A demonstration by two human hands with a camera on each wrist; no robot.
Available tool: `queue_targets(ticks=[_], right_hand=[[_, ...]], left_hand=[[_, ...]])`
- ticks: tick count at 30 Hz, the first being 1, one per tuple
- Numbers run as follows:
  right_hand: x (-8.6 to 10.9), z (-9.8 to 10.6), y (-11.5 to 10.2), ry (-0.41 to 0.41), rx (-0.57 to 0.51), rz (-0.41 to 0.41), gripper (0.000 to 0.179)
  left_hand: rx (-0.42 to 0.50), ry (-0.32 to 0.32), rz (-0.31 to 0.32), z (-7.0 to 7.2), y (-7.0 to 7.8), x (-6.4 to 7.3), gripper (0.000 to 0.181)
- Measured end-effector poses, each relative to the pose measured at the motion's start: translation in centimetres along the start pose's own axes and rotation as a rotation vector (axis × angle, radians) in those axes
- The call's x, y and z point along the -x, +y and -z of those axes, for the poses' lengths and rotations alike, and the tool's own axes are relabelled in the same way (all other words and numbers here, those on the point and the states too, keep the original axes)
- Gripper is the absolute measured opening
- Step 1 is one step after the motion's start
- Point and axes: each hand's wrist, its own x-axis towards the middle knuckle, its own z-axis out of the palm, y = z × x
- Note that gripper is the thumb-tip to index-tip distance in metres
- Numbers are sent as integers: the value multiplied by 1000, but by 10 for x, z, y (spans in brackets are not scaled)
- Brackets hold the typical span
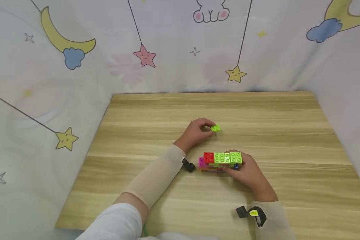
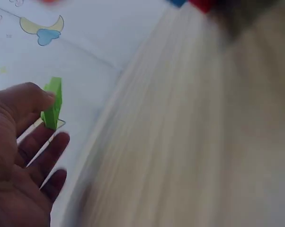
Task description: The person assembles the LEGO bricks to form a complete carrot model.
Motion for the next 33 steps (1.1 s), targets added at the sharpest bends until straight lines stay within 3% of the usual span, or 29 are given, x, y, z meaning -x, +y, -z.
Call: queue_targets(ticks=[7,13,17,21,33], right_hand=[[-1,-5,-4,-3,-21,-54,41],[-2,-11,-7,8,-30,-56,41],[-2,-14,-7,17,-23,-63,40],[-2,-16,-5,24,-5,-69,39],[-6,-22,-8,27,-47,-4,37]], left_hand=[[95,53,-125,26,21,55,27],[209,53,-292,33,37,95,26],[108,36,-407,37,47,111,24],[-28,12,-496,42,55,119,21],[-269,-13,-529,57,67,130,21]])
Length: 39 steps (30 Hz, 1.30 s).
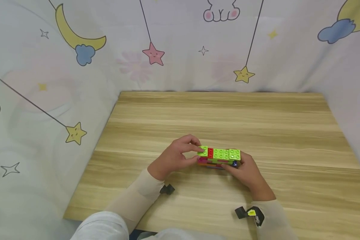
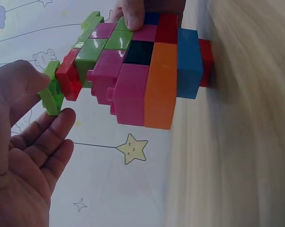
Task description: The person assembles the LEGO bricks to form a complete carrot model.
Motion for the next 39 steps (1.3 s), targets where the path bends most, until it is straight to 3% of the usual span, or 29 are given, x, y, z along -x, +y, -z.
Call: queue_targets(ticks=[8,14,17,20,23,27,31,35,39], right_hand=[[-2,-1,0,2,12,12,36],[-3,-2,-2,2,21,-3,36],[-1,-1,0,10,51,3,43],[6,3,5,36,97,31,54],[15,8,11,78,156,56,58],[18,9,15,118,181,56,48],[15,3,14,153,154,21,43],[11,-6,7,194,59,-76,42],[9,-13,0,235,-12,-151,46]], left_hand=[[-82,-50,-30,6,4,-6,20],[-33,-17,3,4,2,-3,22],[64,-14,91,0,-3,3,40],[185,-23,228,-4,-10,15,66],[277,-40,359,-13,-21,29,76],[344,-50,460,-32,-31,35,68],[374,-7,522,-46,-32,34,51],[423,87,627,-49,-28,32,45],[542,156,754,-48,-29,32,46]])
